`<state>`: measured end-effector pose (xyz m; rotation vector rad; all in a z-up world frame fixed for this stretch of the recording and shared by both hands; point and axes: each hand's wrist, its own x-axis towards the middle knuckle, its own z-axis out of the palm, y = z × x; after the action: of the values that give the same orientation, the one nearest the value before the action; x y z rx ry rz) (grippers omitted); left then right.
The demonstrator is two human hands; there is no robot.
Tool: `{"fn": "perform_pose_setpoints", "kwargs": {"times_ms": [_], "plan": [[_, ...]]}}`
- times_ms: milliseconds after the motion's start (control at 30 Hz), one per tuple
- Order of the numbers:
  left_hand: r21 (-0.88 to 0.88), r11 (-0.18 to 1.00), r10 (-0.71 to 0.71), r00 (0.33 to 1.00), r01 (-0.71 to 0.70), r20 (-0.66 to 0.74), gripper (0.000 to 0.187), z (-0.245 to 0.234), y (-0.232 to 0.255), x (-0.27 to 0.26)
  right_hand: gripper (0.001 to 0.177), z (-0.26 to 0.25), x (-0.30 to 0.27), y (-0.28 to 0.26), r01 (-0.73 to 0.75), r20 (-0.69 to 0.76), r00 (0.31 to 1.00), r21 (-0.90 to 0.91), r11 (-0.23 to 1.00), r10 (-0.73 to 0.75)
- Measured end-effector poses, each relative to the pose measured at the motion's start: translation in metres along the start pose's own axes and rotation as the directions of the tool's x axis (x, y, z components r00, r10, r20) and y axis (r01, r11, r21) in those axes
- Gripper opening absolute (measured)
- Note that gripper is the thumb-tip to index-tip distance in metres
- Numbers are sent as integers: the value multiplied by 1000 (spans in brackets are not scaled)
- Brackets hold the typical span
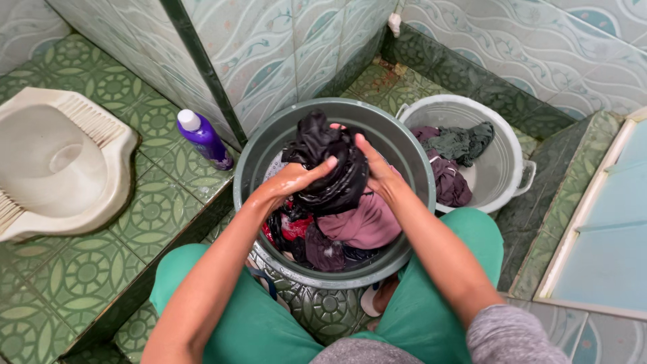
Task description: The person hand-washes several pieces of clothing in a metal basin filled with soapy water. They repeatedly submerge, agitate, and wring out dark and pink garments, then transfer them to a white plastic basin beside them.
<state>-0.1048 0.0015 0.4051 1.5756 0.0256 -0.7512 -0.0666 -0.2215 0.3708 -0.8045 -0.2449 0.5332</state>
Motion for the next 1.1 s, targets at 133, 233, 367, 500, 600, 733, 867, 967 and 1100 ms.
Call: {"fn": "perform_pose_setpoints", "kwargs": {"times_ms": [133, 233, 367, 500, 600, 733, 867, 967, 1100], "plan": [[289, 941, 186, 983, -176, -5, 66, 4, -28, 28, 48, -23, 10, 14, -42, -268, 963, -281, 959, -36], [680, 686, 438, 893, -259, -101, 38, 29, -60, 55, 45, -65, 18, 41, -94, -481, 876, -259, 961, -44], [749, 385, 768, 637, -539, 63, 29, 40, -88, 56, 26, -156, 36, 93, 28, -323, 922, -495, 868, -214], [811, 456, 570, 820, -367, 51, 21, 43, -108, 66, 15, -166, 24, 103, -77, -282, 876, -882, 465, -391], [826, 465, 542, 840, -318, 18, 19, 46, -122, 76, 18, -128, 4, 85, -184, -177, 884, -983, 26, -433], [856, 430, 505, 862, -287, 36, 16, 48, -133, 91, 23, -110, -4, 71, -241, -252, 881, -967, 79, -401], [762, 552, 555, 831, -338, -33, 32, 40, -116, 108, 32, -124, 1, 66, -200, -363, 801, -912, 358, -476], [558, 718, 591, 788, -416, -174, 71, 28, -93, 117, 38, -127, -6, 61, -216, -643, 716, -574, 790, -271], [72, 961, 276, 920, -267, -278, 93, 32, -50, 113, 44, -119, -19, 34, -88, -787, 614, -143, 986, -59]]}}
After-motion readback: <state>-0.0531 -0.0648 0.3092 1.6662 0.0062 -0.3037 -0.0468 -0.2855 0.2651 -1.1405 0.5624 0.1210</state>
